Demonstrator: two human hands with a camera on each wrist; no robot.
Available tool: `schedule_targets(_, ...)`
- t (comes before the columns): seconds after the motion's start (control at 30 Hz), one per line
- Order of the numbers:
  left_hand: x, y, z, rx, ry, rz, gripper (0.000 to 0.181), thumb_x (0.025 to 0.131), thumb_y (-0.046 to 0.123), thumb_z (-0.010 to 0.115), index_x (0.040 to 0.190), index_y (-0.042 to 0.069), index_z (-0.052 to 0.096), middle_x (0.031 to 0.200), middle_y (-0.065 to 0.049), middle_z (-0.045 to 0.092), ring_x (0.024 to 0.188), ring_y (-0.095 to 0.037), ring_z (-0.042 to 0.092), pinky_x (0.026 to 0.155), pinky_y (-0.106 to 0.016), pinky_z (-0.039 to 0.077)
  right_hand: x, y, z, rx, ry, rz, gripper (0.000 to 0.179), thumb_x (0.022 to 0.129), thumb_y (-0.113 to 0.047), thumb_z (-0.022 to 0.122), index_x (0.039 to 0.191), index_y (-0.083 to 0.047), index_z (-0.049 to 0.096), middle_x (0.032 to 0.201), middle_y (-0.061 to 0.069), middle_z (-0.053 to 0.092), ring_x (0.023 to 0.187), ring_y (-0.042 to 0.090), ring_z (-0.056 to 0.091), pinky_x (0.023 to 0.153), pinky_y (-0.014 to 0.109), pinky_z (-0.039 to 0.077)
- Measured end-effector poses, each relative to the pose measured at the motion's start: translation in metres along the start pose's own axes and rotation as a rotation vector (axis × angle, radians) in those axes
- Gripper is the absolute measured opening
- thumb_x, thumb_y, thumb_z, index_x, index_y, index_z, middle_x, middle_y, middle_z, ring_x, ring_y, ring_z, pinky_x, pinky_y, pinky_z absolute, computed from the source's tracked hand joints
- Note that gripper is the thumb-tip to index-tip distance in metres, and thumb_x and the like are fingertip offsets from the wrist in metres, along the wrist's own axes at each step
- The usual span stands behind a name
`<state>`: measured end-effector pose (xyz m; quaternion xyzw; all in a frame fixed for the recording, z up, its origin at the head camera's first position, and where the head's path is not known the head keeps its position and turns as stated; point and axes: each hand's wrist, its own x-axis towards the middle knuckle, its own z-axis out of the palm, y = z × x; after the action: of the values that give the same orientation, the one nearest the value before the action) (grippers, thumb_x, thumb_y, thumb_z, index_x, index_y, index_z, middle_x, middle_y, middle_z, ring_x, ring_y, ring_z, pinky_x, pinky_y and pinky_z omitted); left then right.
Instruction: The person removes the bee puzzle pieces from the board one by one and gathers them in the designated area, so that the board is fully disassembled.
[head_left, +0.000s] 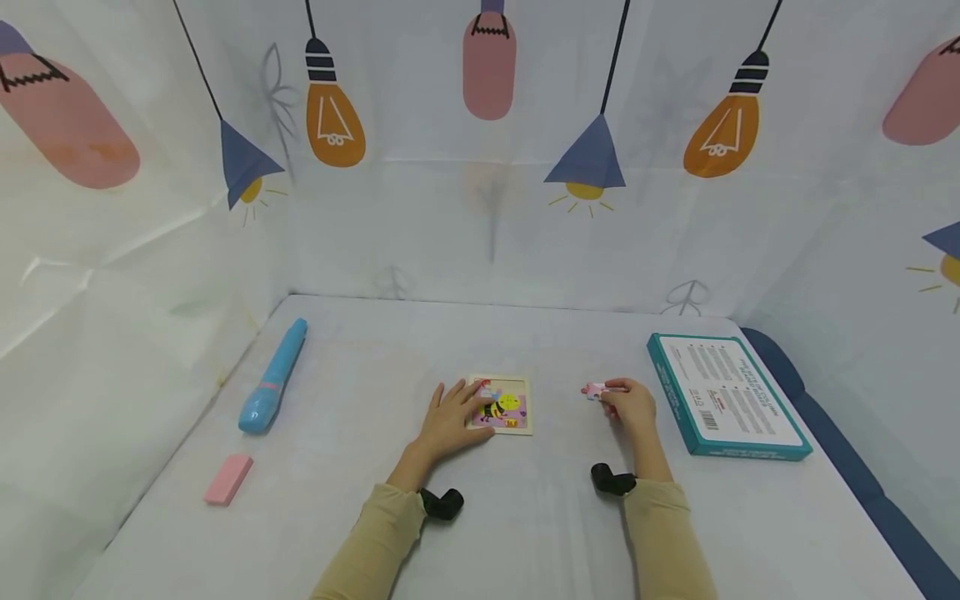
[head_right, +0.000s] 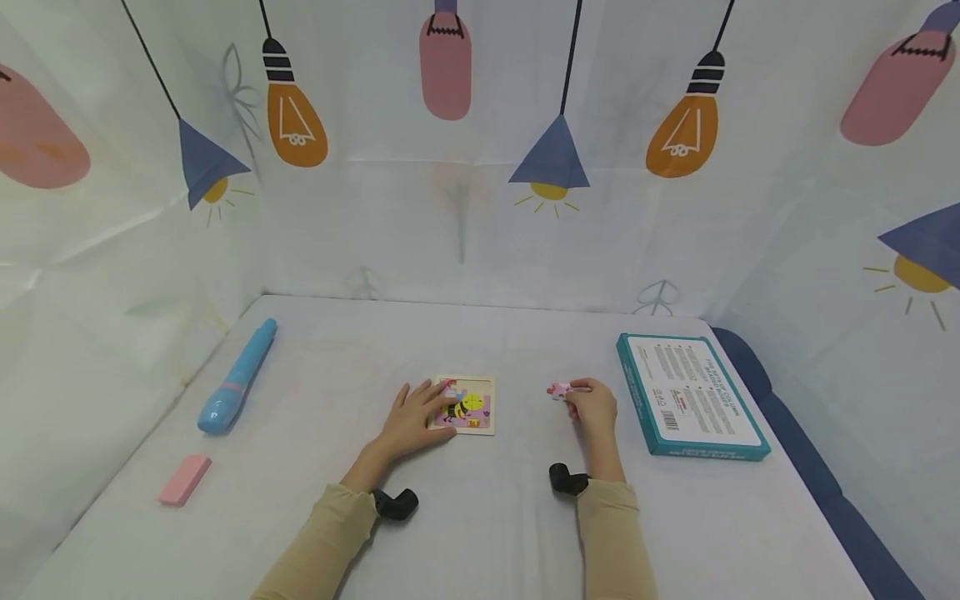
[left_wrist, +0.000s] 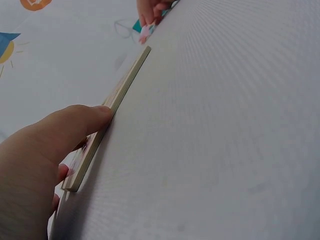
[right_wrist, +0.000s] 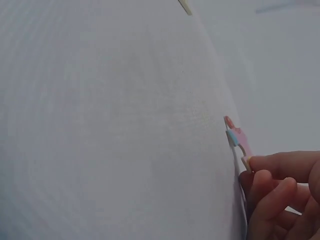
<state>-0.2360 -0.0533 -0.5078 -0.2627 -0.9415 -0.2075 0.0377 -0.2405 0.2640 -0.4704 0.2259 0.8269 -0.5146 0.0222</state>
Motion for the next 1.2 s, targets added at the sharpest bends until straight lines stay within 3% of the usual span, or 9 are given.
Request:
schedule_targets(0.27,0.0,-0.002,0.0,-0.002,-0.006,0.009,0.055,0.081,0.054,0.058,0.128,0.026,0.055,0.146,-0.002,0.036,0.138,-0.028,0.024,0.11,-0.055,0.007,0.002,0.005,-0.004,-0.058,0.056,0.014,0.031,0.09,-0.016,0.055,0.116,0.0,0.055,0.097,0.015,0.055,0.061,0.014,0.05,0.054,0.019,0.044)
schedule_targets(0.83,-0.001,0.0,-0.001,0.0,-0.002,0.002,0.054,0.08,0.053,0.059,0.127,0.026,0.055,0.147,-0.003,0.035,0.137,-0.028,0.025,0.11,-0.055,0.007,-0.001,0.003,-0.004,-0.078,0.066,-0.001,0.031,0.089,-0.018,0.054,0.114,-0.002,0.055,0.092,0.012,0.054,0.06,0.015,0.049,0.053,0.021,0.043)
schedule_targets(1.2,-0.001,-0.001,-0.001,-0.019,-0.009,-0.01,0.055,0.081,0.054,0.058,0.129,0.027,0.054,0.148,-0.009,0.032,0.138,-0.027,0.024,0.111,-0.052,0.005,-0.003,-0.011,0.012,0.012,0.057,-0.106,0.029,0.089,-0.019,0.056,0.112,0.0,0.059,0.083,0.012,0.061,0.056,0.011,0.051,0.051,0.019,0.046)
